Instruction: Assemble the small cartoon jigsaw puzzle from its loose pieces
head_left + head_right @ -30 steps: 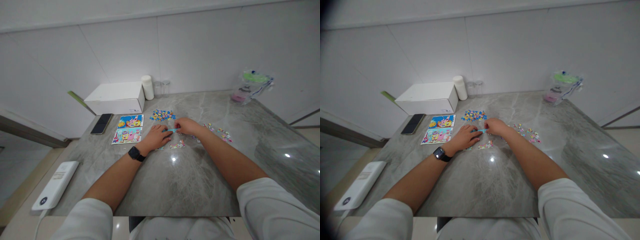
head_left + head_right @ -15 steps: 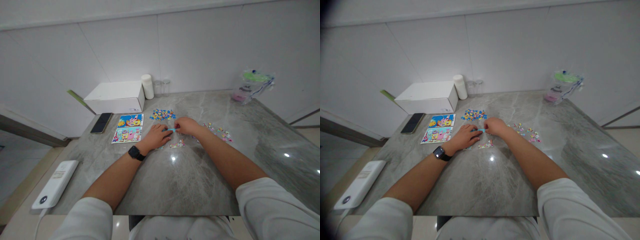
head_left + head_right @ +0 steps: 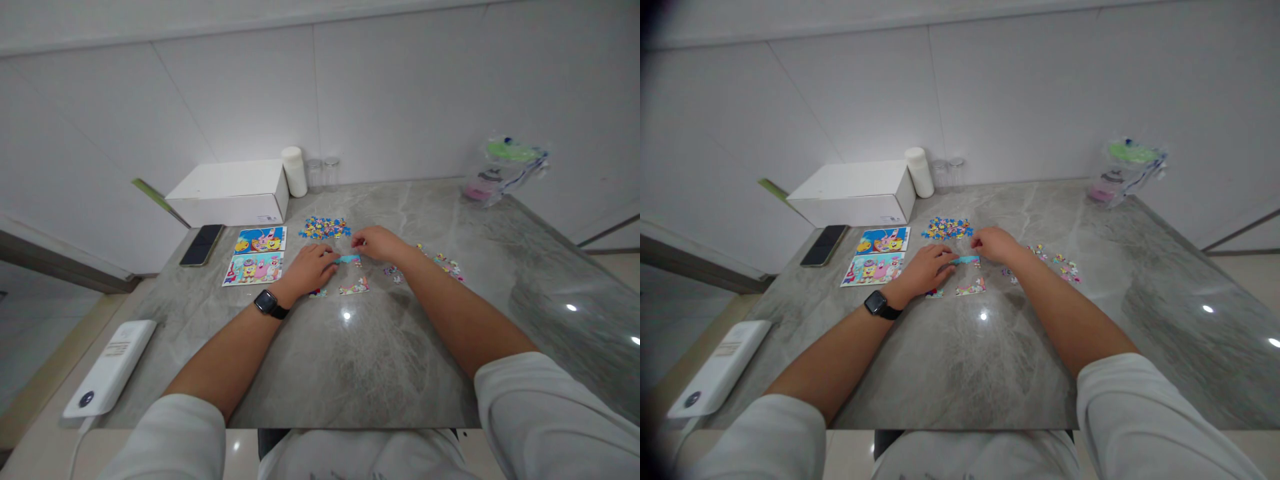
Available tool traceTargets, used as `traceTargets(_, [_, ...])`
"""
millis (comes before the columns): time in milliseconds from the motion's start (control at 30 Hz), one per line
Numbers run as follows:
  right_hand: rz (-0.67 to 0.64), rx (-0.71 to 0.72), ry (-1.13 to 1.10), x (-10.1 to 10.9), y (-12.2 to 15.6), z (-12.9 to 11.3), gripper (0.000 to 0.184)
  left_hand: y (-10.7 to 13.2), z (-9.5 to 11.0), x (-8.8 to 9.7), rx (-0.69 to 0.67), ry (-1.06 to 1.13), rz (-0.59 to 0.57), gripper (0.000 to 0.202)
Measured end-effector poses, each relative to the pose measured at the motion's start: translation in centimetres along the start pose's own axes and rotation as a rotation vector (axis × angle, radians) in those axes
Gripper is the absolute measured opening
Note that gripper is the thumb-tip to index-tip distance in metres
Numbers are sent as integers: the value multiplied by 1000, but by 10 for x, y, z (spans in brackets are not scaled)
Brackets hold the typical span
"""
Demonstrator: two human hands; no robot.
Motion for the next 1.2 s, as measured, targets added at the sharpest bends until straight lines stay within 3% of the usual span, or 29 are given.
traceTargets(167, [-32,-7,27,0,2,-1,22,3,-43,12,185,23,101,24])
traceTargets(333, [-119,-1,28,-10,2,-3,18,10,-73,10,275,112,70,14])
traceTargets(700, [-149,42,-37,-18,0,2,18,9,-65,7,222,106,-19,16])
traceTargets(1200, [-126,82,-51,-19,-1,-2,18,9,-66,5,214,123,-20,15])
Point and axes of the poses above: each hand's wrist, its own y-axis away from the middle knuckle, its own x-axis out of the back of the hand, z = x × y, the point moved 7 cm from there along -y, towards the middle knuckle, and after that the axes turned 4 degrees about z, right-handed, at the moved point
